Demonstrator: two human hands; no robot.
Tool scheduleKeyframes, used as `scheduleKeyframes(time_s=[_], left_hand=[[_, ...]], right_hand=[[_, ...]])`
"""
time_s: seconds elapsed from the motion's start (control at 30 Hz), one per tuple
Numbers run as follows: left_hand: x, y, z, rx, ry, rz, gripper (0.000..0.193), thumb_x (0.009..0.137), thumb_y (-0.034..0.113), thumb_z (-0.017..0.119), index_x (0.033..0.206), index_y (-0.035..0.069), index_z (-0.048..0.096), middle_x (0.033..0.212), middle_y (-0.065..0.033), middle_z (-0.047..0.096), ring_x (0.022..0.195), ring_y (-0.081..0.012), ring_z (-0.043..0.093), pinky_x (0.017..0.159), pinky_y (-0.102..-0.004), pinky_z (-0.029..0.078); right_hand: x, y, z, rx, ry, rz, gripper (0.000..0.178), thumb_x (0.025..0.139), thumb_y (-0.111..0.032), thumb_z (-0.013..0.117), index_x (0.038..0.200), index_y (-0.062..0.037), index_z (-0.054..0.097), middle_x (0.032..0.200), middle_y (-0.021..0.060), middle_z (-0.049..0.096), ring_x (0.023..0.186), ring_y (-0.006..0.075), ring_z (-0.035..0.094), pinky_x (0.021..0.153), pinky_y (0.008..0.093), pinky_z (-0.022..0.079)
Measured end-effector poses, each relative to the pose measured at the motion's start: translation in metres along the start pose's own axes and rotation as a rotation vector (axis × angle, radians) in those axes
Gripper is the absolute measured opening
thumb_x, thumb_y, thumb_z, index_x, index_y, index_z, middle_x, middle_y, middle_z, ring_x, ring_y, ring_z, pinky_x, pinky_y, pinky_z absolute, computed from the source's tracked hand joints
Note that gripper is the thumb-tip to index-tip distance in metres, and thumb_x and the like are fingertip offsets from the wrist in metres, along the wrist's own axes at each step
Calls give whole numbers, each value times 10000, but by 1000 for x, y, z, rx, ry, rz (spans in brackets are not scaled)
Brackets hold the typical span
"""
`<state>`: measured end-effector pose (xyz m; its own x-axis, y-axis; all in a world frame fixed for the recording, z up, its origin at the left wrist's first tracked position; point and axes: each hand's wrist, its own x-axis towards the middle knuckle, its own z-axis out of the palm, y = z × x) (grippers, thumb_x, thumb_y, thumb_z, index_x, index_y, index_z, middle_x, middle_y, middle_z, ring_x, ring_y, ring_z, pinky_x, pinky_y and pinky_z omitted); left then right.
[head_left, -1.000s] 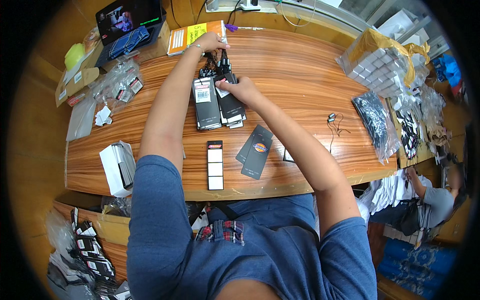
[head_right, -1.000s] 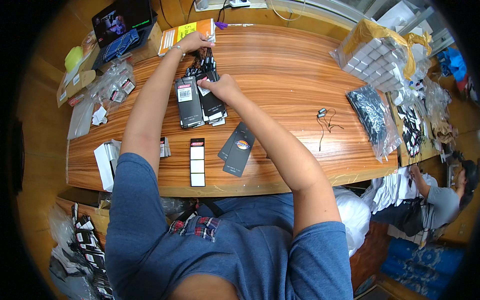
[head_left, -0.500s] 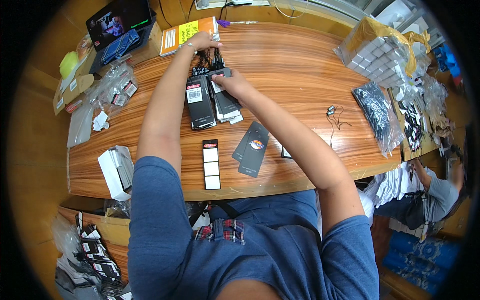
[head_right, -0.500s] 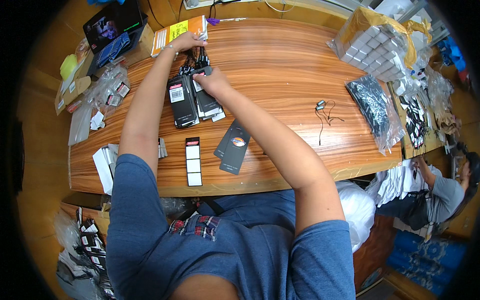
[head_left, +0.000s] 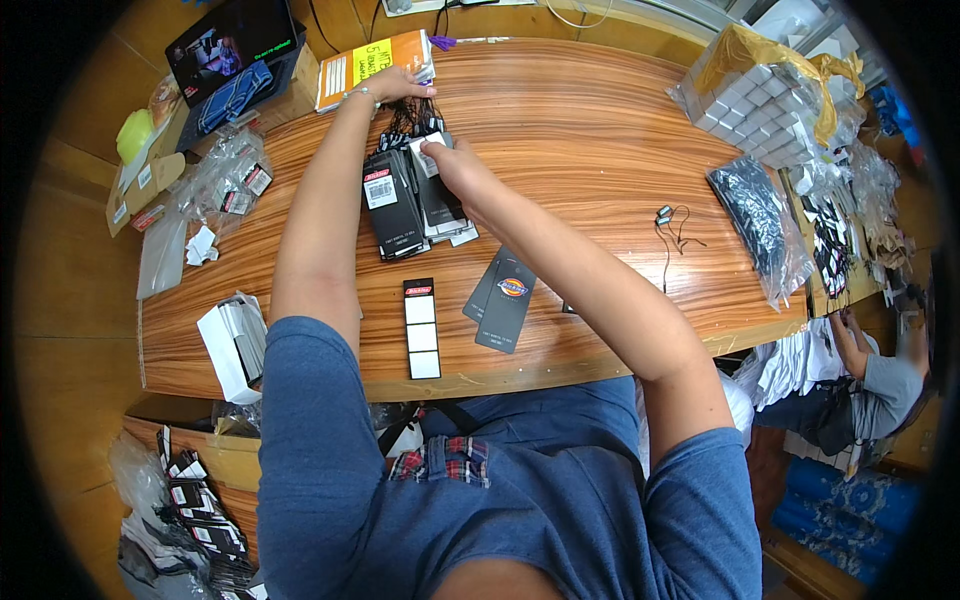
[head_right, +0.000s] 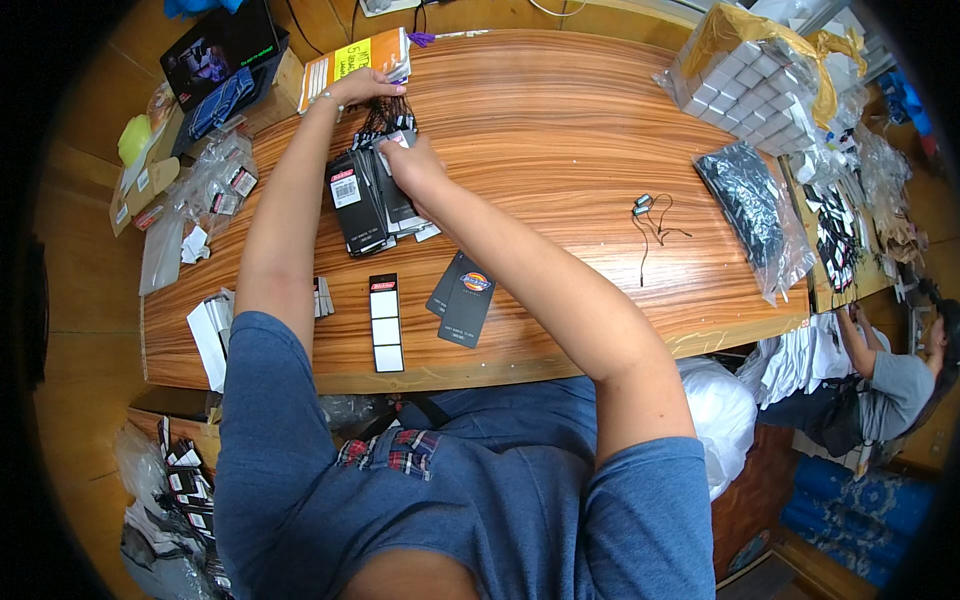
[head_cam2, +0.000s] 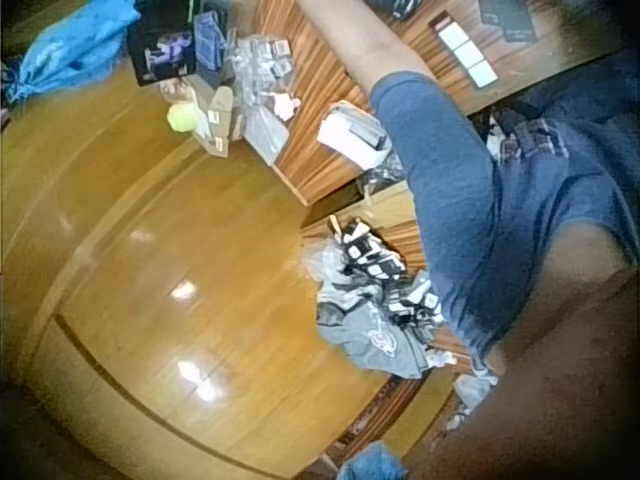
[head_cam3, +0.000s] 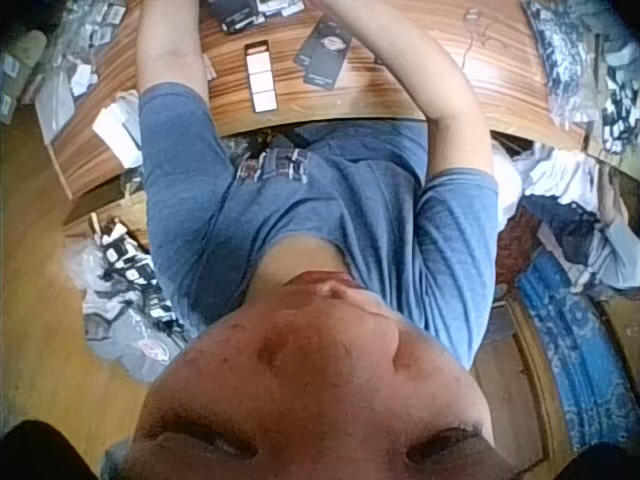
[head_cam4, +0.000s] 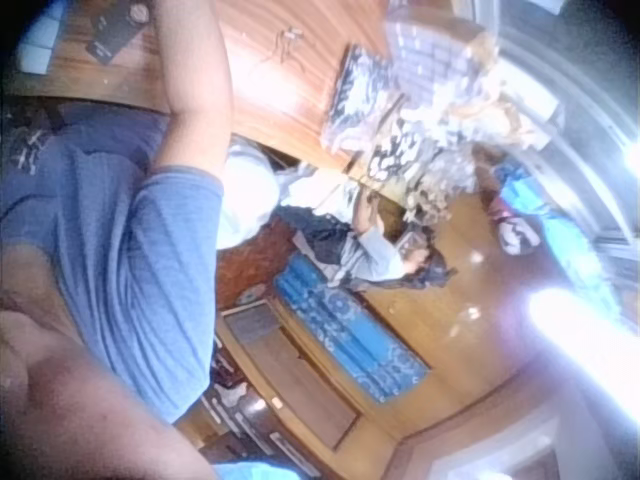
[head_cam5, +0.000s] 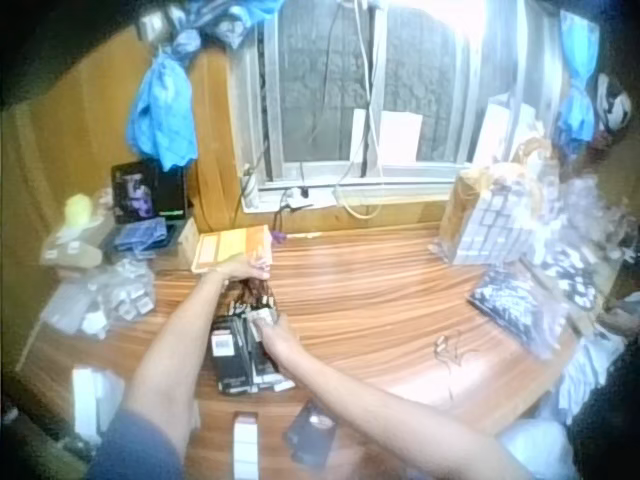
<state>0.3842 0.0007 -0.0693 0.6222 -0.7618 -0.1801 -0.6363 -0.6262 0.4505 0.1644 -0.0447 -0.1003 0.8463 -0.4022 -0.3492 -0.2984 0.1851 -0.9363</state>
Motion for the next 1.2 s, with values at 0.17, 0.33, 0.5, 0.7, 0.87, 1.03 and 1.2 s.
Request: scheduleKeyframes(time_s=[0.17,0.33,0.5,0.7,0.87,1.03,1.2], left_hand=[[-1,-18,4,-87,-58,-61,492,622,540,728,704,63,641,531,-21,491,514,-139,455,473,-280,344],[4,-25,14,-198,41,-21,385,622,422,777,690,68,644,558,-3,526,536,-121,465,504,-275,364],[17,-52,21,-243,77,9,349,628,384,779,724,69,661,637,-19,590,604,-115,502,591,-275,404],[20,-44,22,-127,76,5,384,648,440,743,695,70,647,632,-33,592,597,-132,530,583,-292,412],[16,-22,7,-34,66,-29,424,635,481,733,693,72,637,634,-54,594,596,-148,540,589,-292,417],[11,-13,6,-95,86,84,419,729,472,662,758,56,621,707,-50,593,661,-135,523,630,-268,408],[-8,0,-13,-75,79,97,463,815,483,557,919,35,612,833,-100,614,774,-177,553,715,-278,421]], right_hand=[[-30,-24,-4,127,-145,44,474,840,-280,530,1181,24,402,988,169,568,810,230,590,675,342,499],[-37,-31,-12,251,-182,67,352,838,-210,534,1091,13,433,880,134,576,704,199,589,596,337,504],[-43,-35,-14,268,-227,82,295,853,-187,513,1047,29,464,820,127,588,659,195,603,560,332,517],[-34,-34,-23,288,-255,110,337,855,-183,512,1093,42,429,869,153,584,680,218,617,559,338,532],[-43,-44,-27,183,-260,126,417,849,-249,520,1175,-1,442,1064,148,548,954,214,524,802,322,415],[-36,-35,-28,265,-212,87,495,826,-158,540,1226,55,341,983,182,561,794,220,603,627,337,526],[-42,-38,-32,135,-261,112,516,816,-278,545,1258,-51,406,1049,101,533,968,179,462,847,280,348]])
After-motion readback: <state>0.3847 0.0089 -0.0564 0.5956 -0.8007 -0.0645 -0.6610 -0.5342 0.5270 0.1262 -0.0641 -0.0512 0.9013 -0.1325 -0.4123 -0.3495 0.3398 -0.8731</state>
